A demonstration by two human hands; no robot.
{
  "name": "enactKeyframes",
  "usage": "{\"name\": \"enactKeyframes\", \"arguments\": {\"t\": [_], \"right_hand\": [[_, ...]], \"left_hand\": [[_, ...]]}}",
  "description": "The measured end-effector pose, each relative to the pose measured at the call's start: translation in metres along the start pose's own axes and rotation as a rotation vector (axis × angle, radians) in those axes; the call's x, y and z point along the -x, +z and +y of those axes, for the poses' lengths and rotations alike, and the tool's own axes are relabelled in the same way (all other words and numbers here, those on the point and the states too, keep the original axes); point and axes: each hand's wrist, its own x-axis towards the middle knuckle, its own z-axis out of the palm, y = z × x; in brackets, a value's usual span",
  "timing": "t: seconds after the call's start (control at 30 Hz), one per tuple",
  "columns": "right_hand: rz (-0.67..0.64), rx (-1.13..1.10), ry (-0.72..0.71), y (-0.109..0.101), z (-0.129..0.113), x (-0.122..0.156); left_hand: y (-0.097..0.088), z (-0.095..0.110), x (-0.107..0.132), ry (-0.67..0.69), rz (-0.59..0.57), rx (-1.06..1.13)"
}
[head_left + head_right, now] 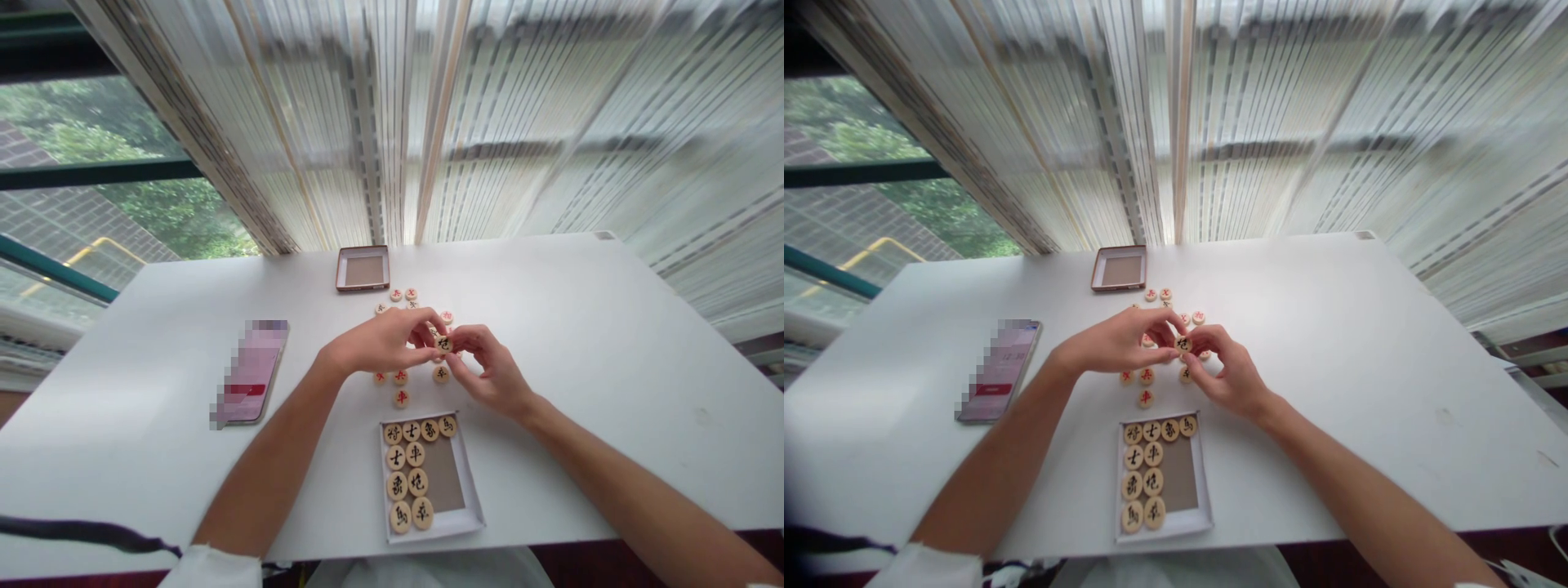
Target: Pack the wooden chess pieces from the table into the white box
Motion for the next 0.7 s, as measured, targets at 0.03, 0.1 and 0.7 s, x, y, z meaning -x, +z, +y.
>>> {"name": "enactKeyframes", "arguments": {"t": [0.03,0.1,0.7], "right_hand": [[0.004,0.009,-0.004,0.0003,-0.0003,-0.0001],[0.020,0.014,-0.012,0.0010,-0.0006,-0.0002],[0.009,0.049,-0.052,0.0005,-0.0009,0.0012]], "left_hand": [[0.0000,0.0002,0.0002,-0.003,-0.009,0.015],[0.0000,0.0008,0.0006,-0.012,-0.034,0.054],[0.0005,0.0044,-0.0013,-0.053,-0.041,0.115]]}}
